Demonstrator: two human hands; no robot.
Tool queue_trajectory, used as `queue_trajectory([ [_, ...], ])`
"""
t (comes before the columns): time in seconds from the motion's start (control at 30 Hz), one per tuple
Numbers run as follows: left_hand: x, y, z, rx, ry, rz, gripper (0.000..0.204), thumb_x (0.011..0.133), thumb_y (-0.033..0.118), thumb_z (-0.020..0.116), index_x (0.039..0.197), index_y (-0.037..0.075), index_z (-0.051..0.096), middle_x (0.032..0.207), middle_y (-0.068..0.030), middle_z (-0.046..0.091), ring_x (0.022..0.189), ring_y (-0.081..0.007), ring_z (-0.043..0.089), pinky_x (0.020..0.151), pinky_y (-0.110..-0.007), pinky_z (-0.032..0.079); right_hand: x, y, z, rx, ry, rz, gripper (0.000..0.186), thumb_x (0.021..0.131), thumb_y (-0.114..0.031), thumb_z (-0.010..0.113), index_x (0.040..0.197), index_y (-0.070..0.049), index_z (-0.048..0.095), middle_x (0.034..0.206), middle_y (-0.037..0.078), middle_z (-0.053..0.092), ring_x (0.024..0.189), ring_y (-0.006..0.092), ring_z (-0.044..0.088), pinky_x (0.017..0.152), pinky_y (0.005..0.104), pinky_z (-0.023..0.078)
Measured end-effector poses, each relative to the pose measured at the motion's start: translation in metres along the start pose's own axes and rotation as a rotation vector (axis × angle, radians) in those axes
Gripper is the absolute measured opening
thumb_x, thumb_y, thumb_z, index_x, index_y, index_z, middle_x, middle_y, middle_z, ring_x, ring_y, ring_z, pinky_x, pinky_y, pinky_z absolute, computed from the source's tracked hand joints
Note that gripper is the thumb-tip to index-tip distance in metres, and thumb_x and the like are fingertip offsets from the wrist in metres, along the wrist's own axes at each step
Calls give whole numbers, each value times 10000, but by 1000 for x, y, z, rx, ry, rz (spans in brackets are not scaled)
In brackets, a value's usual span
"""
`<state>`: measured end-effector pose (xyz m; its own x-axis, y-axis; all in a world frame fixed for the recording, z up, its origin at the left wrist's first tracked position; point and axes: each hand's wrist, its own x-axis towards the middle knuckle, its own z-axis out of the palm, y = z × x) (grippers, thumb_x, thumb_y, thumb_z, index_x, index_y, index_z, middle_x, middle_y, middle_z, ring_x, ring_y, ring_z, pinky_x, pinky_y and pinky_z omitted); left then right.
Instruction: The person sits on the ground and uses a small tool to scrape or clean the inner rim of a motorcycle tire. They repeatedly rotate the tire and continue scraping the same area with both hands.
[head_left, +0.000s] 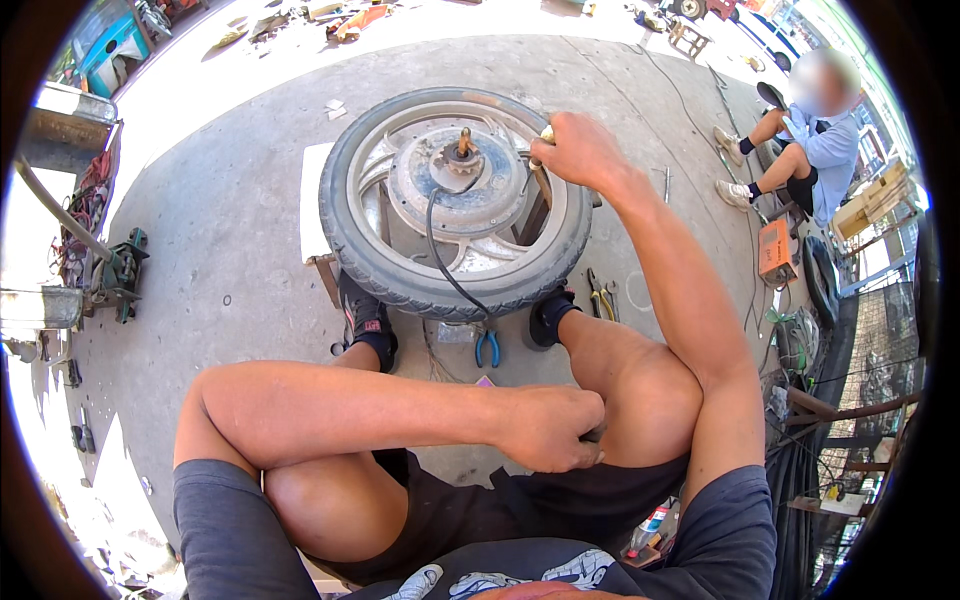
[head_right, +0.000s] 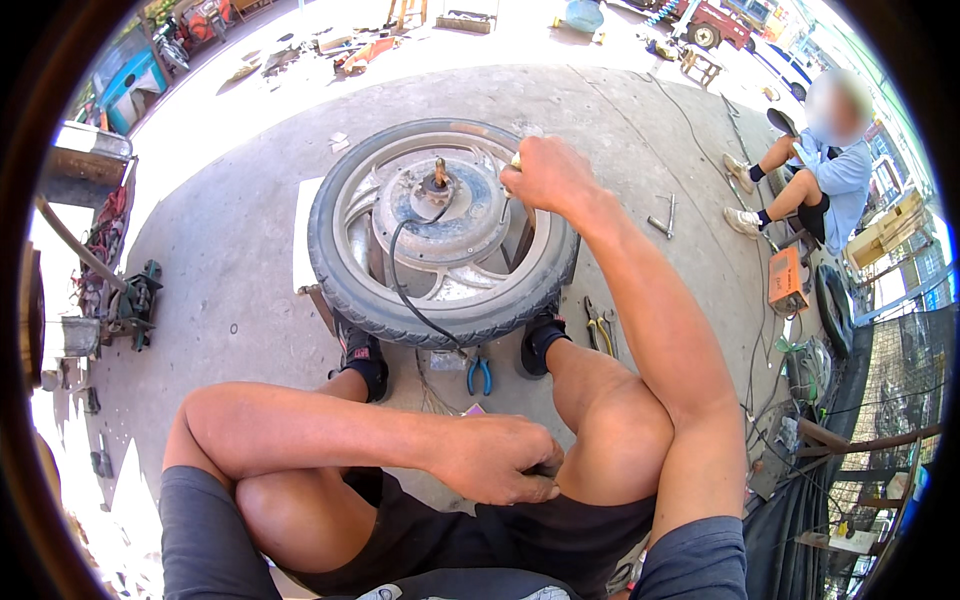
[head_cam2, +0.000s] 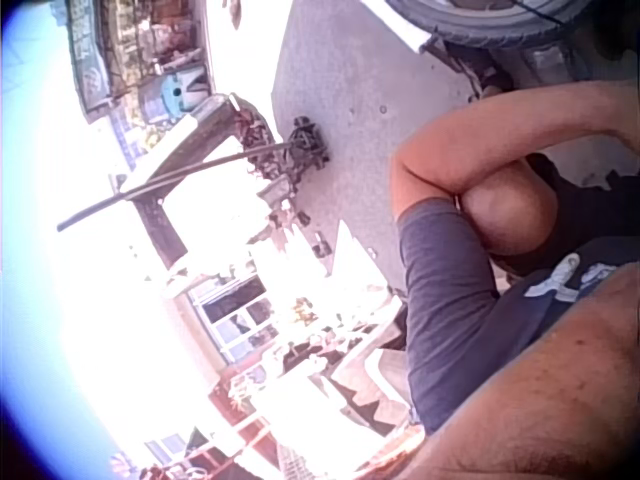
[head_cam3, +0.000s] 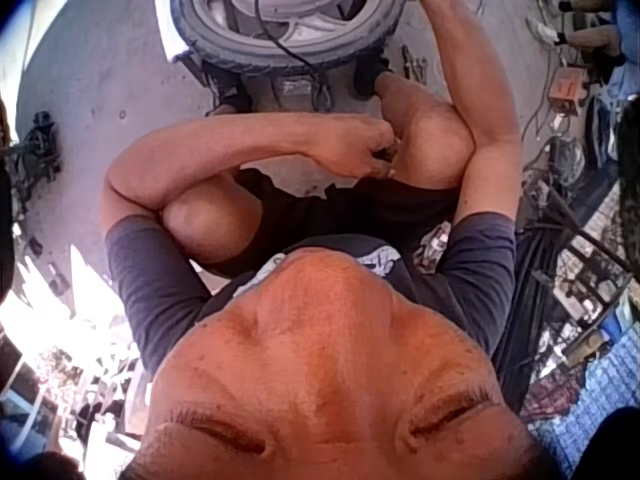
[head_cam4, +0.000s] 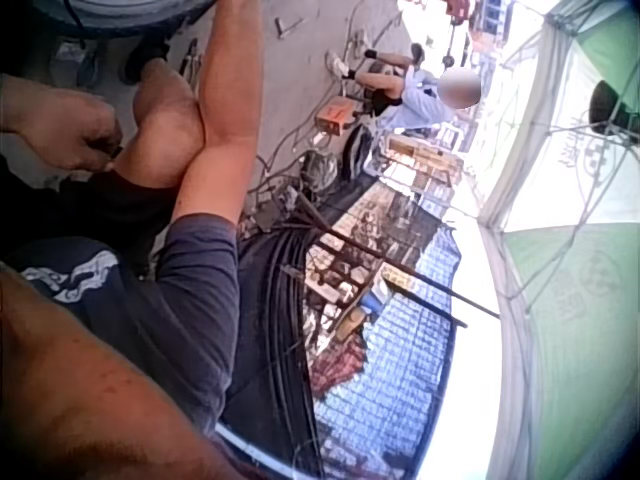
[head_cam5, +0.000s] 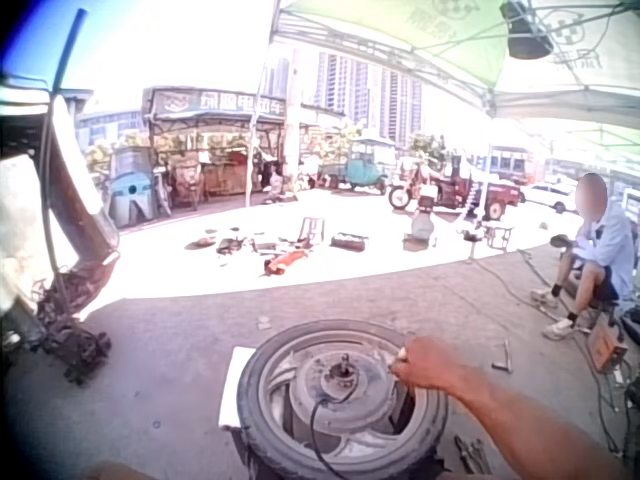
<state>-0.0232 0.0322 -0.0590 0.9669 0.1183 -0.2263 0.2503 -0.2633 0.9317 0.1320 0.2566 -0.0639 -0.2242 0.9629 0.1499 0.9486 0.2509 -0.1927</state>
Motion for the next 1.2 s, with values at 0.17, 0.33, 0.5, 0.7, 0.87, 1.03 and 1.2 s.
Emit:
queue_trajectory([
  [0.17, 0, -1, 0, 7, -1, -12, 315, 961, 243, 589, 867, -54, 637, 732, -207, 646, 701, -368, 633, 661, -456, 479, -3, -7, -5, -11, -27, 46, 402, 853, -315, 663, 765, 77, 665, 778, 272, 681, 745, 404, 682, 705, 485, 530],
  [0.33, 0, -1, 0, 1, -8, -1, 310, 960, 239, 587, 875, -55, 640, 728, -206, 647, 700, -367, 636, 661, -456, 479, -1, 0, 2, -17, -4, -18, 417, 871, -323, 661, 779, 84, 660, 808, 287, 676, 783, 415, 682, 746, 489, 529],
  [0.5, 2, -2, 1, 13, -4, -6, 306, 960, 235, 586, 877, -54, 639, 718, -202, 645, 694, -364, 639, 658, -453, 480, -1, -5, 2, -70, -15, -85, 437, 874, -364, 675, 811, 69, 676, 815, 283, 673, 811, 429, 678, 765, 494, 528],
  [0.7, 1, 2, -2, -14, -21, -12, 309, 962, 240, 588, 867, -49, 640, 697, -190, 644, 677, -350, 645, 646, -448, 482, -3, -11, -8, -96, -60, 42, 425, 892, -396, 649, 881, 22, 721, 878, 228, 710, 875, 383, 698, 812, 477, 548],
  [0.87, 1, 0, 0, -1, -5, -7, 308, 961, 241, 591, 870, -50, 639, 689, -186, 644, 671, -347, 647, 644, -445, 484, -3, -23, -8, -94, -129, 68, 444, 900, -410, 626, 863, 23, 716, 875, 223, 711, 864, 373, 701, 798, 480, 549],
  [1.03, 2, 1, -1, -21, -24, -28, 309, 958, 242, 595, 877, -53, 640, 710, -199, 649, 694, -360, 649, 658, -450, 485, -1, -3, 1, -24, 43, -28, 472, 904, -369, 613, 759, 77, 660, 744, 272, 659, 749, 420, 677, 727, 502, 529],
  [1.2, 2, -1, 1, -7, -21, -20, 314, 956, 245, 598, 898, -60, 645, 763, -226, 655, 737, -392, 640, 688, -464, 481, -1, -15, 6, -73, 12, -111, 467, 888, -365, 619, 748, 79, 662, 732, 262, 662, 758, 419, 676, 733, 500, 532],
])
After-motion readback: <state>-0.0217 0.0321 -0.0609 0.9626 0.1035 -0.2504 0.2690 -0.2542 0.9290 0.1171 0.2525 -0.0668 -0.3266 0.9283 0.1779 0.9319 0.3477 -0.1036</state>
